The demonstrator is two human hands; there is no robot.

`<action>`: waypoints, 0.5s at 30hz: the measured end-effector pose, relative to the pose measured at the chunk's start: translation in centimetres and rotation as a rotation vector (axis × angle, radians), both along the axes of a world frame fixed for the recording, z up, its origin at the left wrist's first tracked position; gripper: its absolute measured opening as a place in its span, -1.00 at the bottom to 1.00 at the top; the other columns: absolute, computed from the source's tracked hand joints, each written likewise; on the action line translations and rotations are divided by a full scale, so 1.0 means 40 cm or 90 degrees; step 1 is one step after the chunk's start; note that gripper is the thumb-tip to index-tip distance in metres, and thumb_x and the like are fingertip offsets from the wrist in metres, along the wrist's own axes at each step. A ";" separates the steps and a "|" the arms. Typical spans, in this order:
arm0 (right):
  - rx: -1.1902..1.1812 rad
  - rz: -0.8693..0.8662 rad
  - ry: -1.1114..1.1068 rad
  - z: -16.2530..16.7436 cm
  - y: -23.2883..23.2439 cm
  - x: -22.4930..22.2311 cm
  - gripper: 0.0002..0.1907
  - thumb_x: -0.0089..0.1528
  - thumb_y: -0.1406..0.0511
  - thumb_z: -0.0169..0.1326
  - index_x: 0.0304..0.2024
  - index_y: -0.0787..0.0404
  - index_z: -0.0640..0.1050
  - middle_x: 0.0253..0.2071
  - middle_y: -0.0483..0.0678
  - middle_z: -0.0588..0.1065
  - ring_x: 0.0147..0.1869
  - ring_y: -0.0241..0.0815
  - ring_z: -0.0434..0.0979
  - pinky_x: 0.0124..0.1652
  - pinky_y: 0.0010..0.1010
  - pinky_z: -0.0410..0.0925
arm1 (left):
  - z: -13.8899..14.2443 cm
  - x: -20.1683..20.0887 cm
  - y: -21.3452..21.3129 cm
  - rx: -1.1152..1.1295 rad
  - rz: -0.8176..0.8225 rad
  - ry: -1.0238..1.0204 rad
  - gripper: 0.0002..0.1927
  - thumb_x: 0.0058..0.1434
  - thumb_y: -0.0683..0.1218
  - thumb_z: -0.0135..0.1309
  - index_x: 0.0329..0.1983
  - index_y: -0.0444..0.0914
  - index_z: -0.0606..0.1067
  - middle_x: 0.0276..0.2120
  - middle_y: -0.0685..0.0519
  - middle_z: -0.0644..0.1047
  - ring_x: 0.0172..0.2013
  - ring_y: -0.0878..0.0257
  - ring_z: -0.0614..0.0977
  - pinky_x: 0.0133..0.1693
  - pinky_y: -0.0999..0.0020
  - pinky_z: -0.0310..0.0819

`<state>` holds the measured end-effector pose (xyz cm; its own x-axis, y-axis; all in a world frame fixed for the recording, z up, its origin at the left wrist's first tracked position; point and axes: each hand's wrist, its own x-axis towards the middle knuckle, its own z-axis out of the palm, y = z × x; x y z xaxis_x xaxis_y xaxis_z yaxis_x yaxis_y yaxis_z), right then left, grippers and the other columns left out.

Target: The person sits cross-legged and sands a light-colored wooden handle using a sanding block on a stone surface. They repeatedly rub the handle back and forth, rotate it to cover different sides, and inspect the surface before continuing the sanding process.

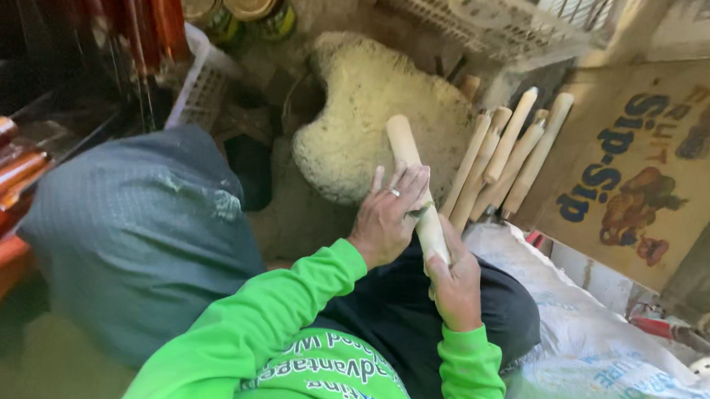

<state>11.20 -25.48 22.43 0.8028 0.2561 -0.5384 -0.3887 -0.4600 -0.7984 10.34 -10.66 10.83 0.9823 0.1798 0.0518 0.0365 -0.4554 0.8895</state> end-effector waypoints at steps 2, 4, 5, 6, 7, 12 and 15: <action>-0.009 -0.006 0.016 0.001 -0.001 0.000 -0.36 0.24 0.29 -0.03 0.40 0.24 0.36 -0.48 -0.19 0.38 -0.59 -0.45 0.23 -0.63 -0.60 0.17 | -0.021 0.019 0.009 0.018 0.000 -0.002 -0.39 0.26 -0.13 0.00 0.42 -0.25 0.35 0.37 -0.09 0.40 0.42 -0.16 0.31 0.42 -0.32 -0.05; -0.007 -0.021 0.040 0.001 -0.002 0.001 -0.36 0.23 0.29 -0.03 0.40 0.23 0.36 -0.48 -0.19 0.37 -0.60 -0.44 0.23 -0.65 -0.59 0.17 | -0.058 0.096 0.050 0.093 0.012 0.034 -0.48 0.27 -0.11 0.02 0.33 -0.18 0.41 0.36 -0.09 0.40 0.41 -0.13 0.34 0.41 -0.29 -0.04; 0.001 -0.035 0.057 0.001 -0.002 0.001 -0.36 0.24 0.29 -0.04 0.40 0.22 0.36 -0.48 -0.19 0.37 -0.61 -0.44 0.22 -0.65 -0.59 0.16 | -0.071 0.134 0.068 0.130 0.015 0.051 -0.53 0.28 -0.11 0.03 0.28 -0.15 0.43 0.35 -0.09 0.41 0.40 -0.12 0.35 0.41 -0.27 -0.04; 0.011 -0.052 0.069 0.000 -0.003 0.002 -0.36 0.24 0.29 -0.04 0.41 0.22 0.36 -0.49 -0.18 0.36 -0.61 -0.44 0.21 -0.65 -0.59 0.15 | -0.077 0.167 0.085 0.116 0.025 0.060 -0.52 0.32 -0.09 0.02 0.32 -0.16 0.41 0.36 -0.09 0.40 0.40 -0.13 0.34 0.42 -0.27 -0.05; 0.011 -0.054 0.055 0.000 -0.003 0.001 -0.36 0.24 0.30 -0.04 0.40 0.22 0.36 -0.49 -0.18 0.37 -0.60 -0.44 0.22 -0.65 -0.59 0.16 | -0.078 0.175 0.089 0.103 0.038 0.068 -0.52 0.36 -0.08 0.02 0.36 -0.17 0.39 0.36 -0.10 0.39 0.41 -0.14 0.33 0.43 -0.26 -0.06; 0.010 -0.062 0.074 -0.004 -0.003 0.001 -0.34 0.21 0.32 -0.03 0.41 0.21 0.35 -0.50 -0.17 0.37 -0.61 -0.43 0.22 -0.65 -0.59 0.16 | -0.046 0.090 0.040 0.051 0.028 0.027 -0.37 0.25 -0.12 0.00 0.43 -0.26 0.32 0.40 -0.16 0.33 0.42 -0.19 0.29 0.43 -0.23 -0.11; 0.020 -0.017 0.018 -0.004 -0.004 0.001 -0.35 0.25 0.33 -0.04 0.42 0.26 0.34 -0.45 -0.20 0.38 -0.54 -0.46 0.25 -0.60 -0.62 0.17 | -0.048 0.062 0.025 0.049 0.006 0.058 -0.37 0.26 -0.10 0.01 0.44 -0.26 0.31 0.40 -0.13 0.34 0.42 -0.20 0.28 0.44 -0.23 -0.14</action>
<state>11.24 -25.63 22.26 0.7942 0.2519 -0.5530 -0.4229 -0.4245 -0.8006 12.83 -9.64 8.91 0.9819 0.1880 -0.0235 0.1200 -0.5216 0.8447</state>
